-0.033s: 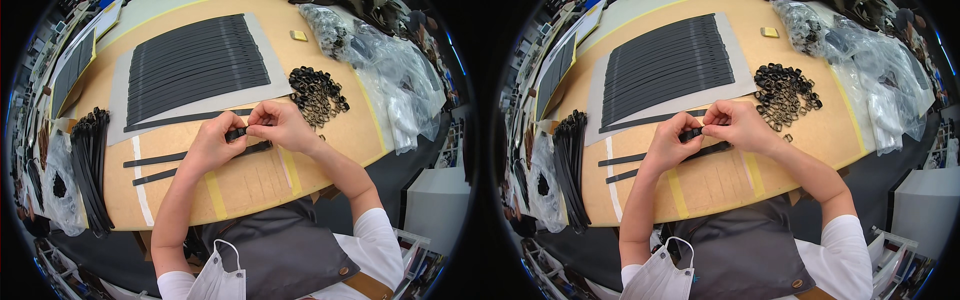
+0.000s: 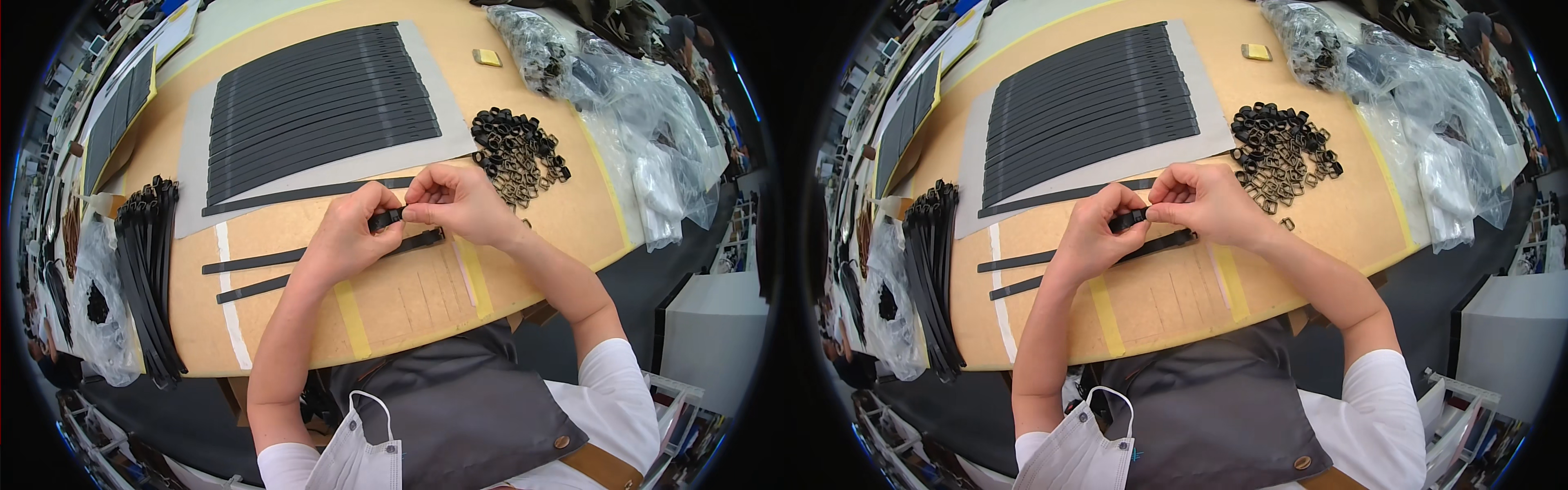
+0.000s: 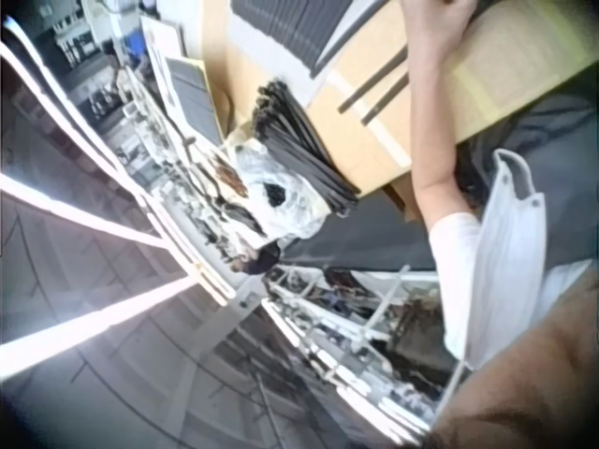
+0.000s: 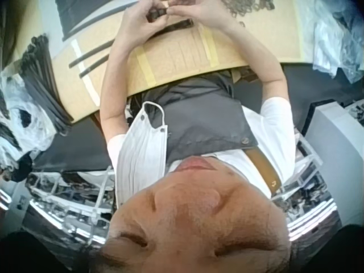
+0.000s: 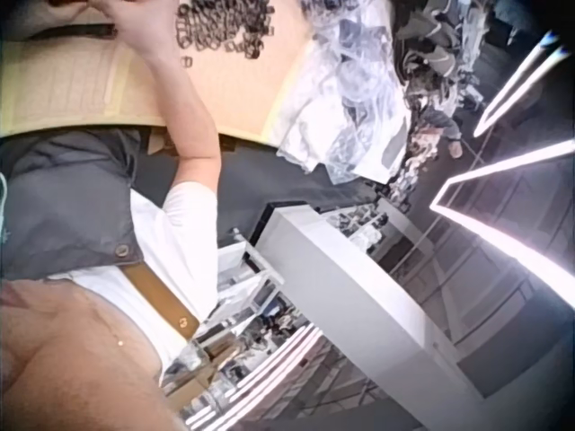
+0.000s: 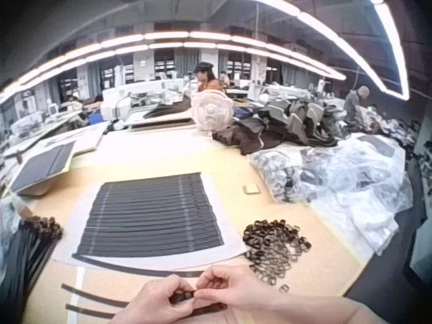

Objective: The person assembles black leather belt straps with metal buckles by hand. They pick up a strap and a buckle, thread the strap through the buckle, and secure it, repeating this process for multiple units. The finished belts are stacked on the table.

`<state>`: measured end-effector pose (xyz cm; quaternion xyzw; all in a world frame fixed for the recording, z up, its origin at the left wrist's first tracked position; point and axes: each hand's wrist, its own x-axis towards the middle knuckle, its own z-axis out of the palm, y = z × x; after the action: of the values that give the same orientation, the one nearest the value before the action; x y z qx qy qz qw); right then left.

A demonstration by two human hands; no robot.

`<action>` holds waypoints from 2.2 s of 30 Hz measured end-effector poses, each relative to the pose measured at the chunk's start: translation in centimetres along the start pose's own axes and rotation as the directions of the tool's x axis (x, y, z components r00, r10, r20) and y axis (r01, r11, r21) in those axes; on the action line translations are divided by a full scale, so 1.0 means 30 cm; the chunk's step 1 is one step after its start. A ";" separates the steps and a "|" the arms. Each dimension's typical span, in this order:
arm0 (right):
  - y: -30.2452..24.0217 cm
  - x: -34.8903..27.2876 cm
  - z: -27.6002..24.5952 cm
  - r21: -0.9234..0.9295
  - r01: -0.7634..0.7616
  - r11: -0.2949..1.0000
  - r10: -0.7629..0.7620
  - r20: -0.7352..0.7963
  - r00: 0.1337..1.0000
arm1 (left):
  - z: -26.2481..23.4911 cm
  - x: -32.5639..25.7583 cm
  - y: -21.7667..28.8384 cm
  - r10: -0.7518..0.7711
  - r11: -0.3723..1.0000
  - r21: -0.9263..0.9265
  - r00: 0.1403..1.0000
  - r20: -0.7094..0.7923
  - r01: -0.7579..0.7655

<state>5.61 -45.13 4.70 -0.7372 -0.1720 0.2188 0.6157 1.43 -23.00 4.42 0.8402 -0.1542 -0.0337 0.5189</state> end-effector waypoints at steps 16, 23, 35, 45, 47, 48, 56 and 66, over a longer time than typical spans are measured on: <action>-0.009 0.019 -0.057 0.357 -0.138 0.924 0.120 0.070 0.990 | -0.039 -0.011 0.047 0.063 0.998 0.009 0.994 -0.092 -0.062; -0.004 0.008 -0.140 0.593 -0.156 0.790 0.006 0.246 0.969 | -0.055 -0.018 0.049 0.075 0.997 -0.014 0.980 -0.182 -0.079; -0.006 -0.008 -0.049 0.291 -0.137 0.947 0.058 0.267 0.962 | -0.011 -0.030 0.067 0.192 0.980 0.073 0.977 -0.092 -0.186; -0.011 -0.037 0.006 -0.077 0.025 0.997 -0.014 0.148 0.989 | 0.023 -0.028 0.044 0.246 0.958 0.158 0.968 -0.038 -0.238; -0.006 -0.037 0.009 -0.043 0.006 0.999 -0.001 0.106 0.994 | 0.022 -0.022 0.031 0.219 0.969 0.126 0.974 -0.050 -0.212; -0.012 -0.037 0.007 -0.014 -0.055 0.998 0.057 0.108 0.993 | 0.019 -0.020 0.027 0.206 0.974 0.110 0.977 -0.056 -0.199; -0.043 -0.032 -0.018 0.067 -0.228 0.971 0.215 0.169 0.962 | -0.005 -0.017 0.035 0.109 0.992 0.062 0.994 -0.023 -0.107; -0.043 -0.034 -0.020 0.102 -0.249 0.963 0.227 0.189 0.955 | -0.002 -0.015 0.042 0.081 0.997 0.013 0.997 -0.003 -0.081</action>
<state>5.09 -45.94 6.17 -0.6902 -0.1215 0.3660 0.6122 0.74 -23.35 5.50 0.8366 -0.1873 -0.0102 0.5148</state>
